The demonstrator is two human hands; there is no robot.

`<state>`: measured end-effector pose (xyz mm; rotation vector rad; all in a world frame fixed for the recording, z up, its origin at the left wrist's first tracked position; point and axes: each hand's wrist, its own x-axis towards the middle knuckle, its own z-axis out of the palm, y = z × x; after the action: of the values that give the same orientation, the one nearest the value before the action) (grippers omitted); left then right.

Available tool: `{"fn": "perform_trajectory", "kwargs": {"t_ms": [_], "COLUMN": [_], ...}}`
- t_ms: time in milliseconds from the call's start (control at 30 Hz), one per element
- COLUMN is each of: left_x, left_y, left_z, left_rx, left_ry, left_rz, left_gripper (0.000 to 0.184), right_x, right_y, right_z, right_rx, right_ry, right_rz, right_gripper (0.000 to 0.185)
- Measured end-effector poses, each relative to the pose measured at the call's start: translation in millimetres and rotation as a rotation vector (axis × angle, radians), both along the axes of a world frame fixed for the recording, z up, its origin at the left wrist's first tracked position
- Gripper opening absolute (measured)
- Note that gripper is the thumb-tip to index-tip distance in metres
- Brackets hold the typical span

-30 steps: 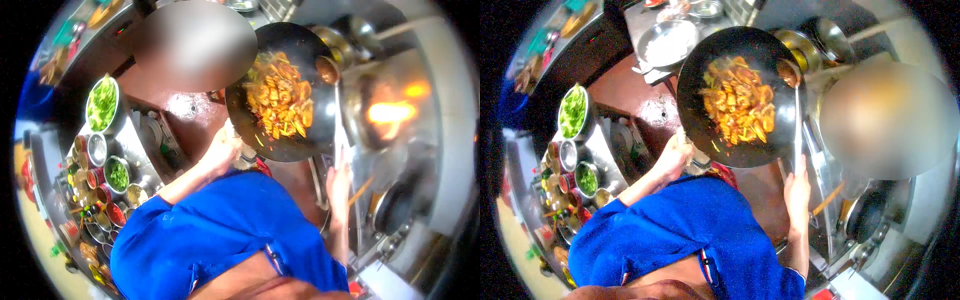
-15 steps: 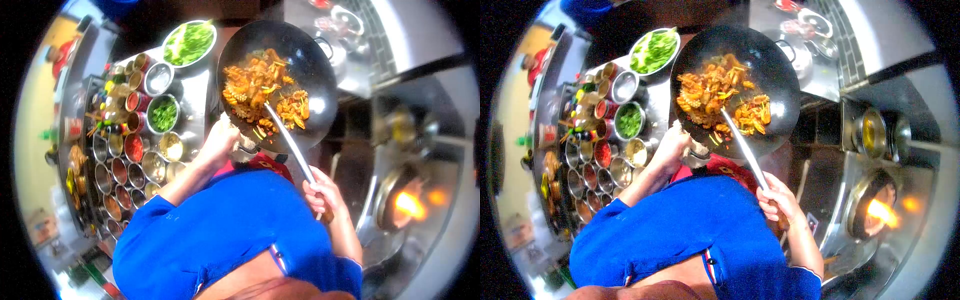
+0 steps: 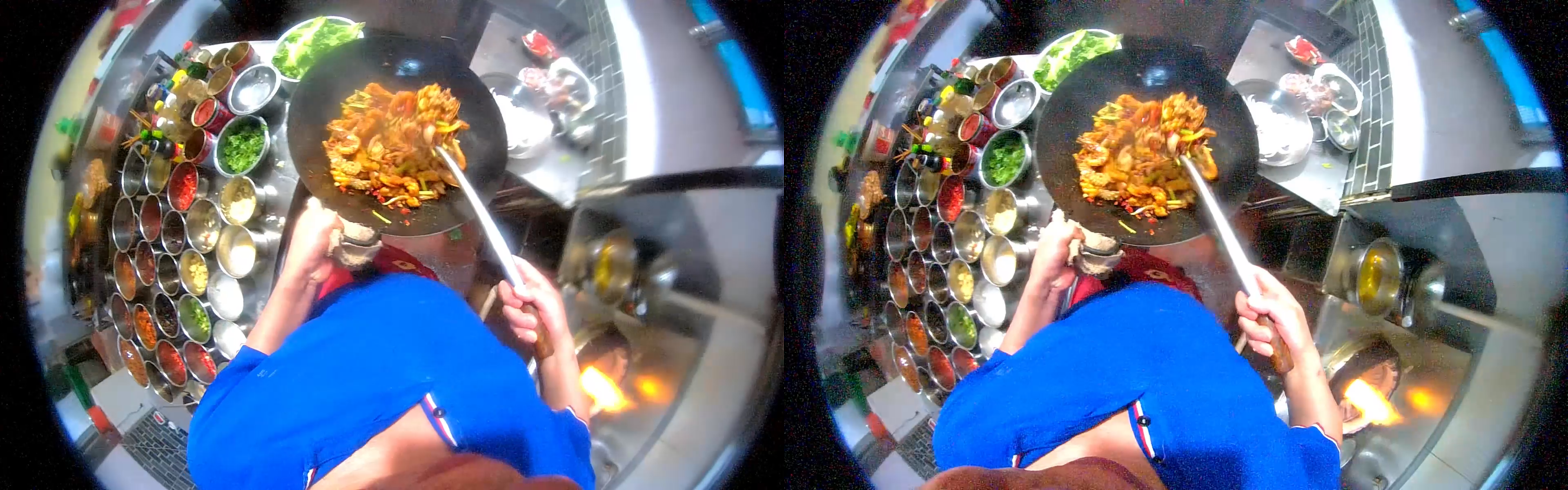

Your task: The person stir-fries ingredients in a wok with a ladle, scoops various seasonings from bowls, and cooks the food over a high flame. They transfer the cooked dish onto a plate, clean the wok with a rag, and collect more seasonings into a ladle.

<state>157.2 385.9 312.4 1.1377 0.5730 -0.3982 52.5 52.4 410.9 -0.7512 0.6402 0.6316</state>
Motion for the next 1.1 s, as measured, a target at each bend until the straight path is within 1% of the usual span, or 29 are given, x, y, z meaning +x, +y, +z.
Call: {"fn": "perform_trajectory", "kwargs": {"t_ms": [67,133,200,233,267,333,400,467,533,567,600,633,667,767,833,867,900,933,967,1000,1033,1100], "left_x": [-5,0,1,-2,-6,-13,-14,-16,-20,-23,-23,-24,-23,-16,-13,-14,-15,-19,-14,-8,-13,-11], "left_y": [8,4,-7,3,3,-16,-13,-9,-14,-14,-13,-9,-1,19,25,25,25,16,22,23,19,16], "left_z": [-27,-22,-3,-18,-19,13,13,7,13,11,8,4,-8,-57,-76,-61,-47,-27,-35,-30,-23,-28], "left_rx": [-0.044,-0.058,-0.069,-0.054,-0.019,0.023,0.05,0.108,0.109,0.091,0.077,0.068,0.093,0.18,0.242,0.236,0.228,0.05,0.055,0.067,0.093,-0.038], "left_ry": [-0.03,-0.041,-0.102,-0.112,-0.137,-0.175,-0.188,-0.225,-0.238,-0.253,-0.273,-0.288,-0.361,-0.524,-0.572,-0.486,-0.4,-0.336,-0.346,-0.352,-0.353,-0.397], "left_rz": [0.034,0.028,0.01,-0.022,-0.054,0.051,0.054,-0.001,0.014,-0.005,-0.022,-0.039,-0.088,-0.157,-0.183,-0.184,-0.185,-0.129,-0.177,-0.224,-0.192,-0.186], "left_gripper": [0.021,0.024,0.026,0.023,0.019,0.022,0.016,0.005,0.005,0.004,0.004,0.003,0.002,0.005,0.005,0.003,0.001,0.003,0.003,0.004,0.013,0.023], "right_x": [-1,2,-2,-5,-13,-23,-31,-39,-50,-59,-78,-85,-93,-123,-129,-129,-122,-110,-96,-79,-63,-29], "right_y": [-14,-31,-44,-49,-57,-54,-62,-67,-72,-71,-86,-76,-64,-48,-31,-21,-4,6,13,18,19,26], "right_z": [13,20,29,31,28,34,3,-33,-72,-88,-138,-140,-142,-148,-147,-145,-135,-126,-120,-124,-132,-139], "right_rx": [-0.003,0.008,-0.07,-0.142,-0.323,-0.567,-0.728,-0.955,-1.119,-1.363,-1.79,-1.909,-2.021,-2.049,-2.006,-1.971,-1.747,-1.651,-1.557,-1.456,-1.61,-1.661], "right_ry": [-0.036,-0.1,-0.146,-0.18,-0.211,-0.175,-0.15,-0.114,-0.13,-0.174,-0.477,-0.356,-0.228,-0.376,-0.533,-0.614,-0.469,-0.437,-0.406,-0.376,-0.649,-0.735], "right_rz": [-0.072,-0.108,-0.191,-0.188,-0.185,-0.187,-0.134,-0.019,0.101,0.187,0.262,0.347,0.433,0.306,0.12,0.029,-0.029,0.011,0.048,0.087,0.124,0.17], "right_gripper": [0.065,0.065,0.065,0.065,0.064,0.06,0.066,0.066,0.064,0.065,0.064,0.064,0.063,0.065,0.066,0.066,0.067,0.067,0.067,0.066,0.066,0.064]}}
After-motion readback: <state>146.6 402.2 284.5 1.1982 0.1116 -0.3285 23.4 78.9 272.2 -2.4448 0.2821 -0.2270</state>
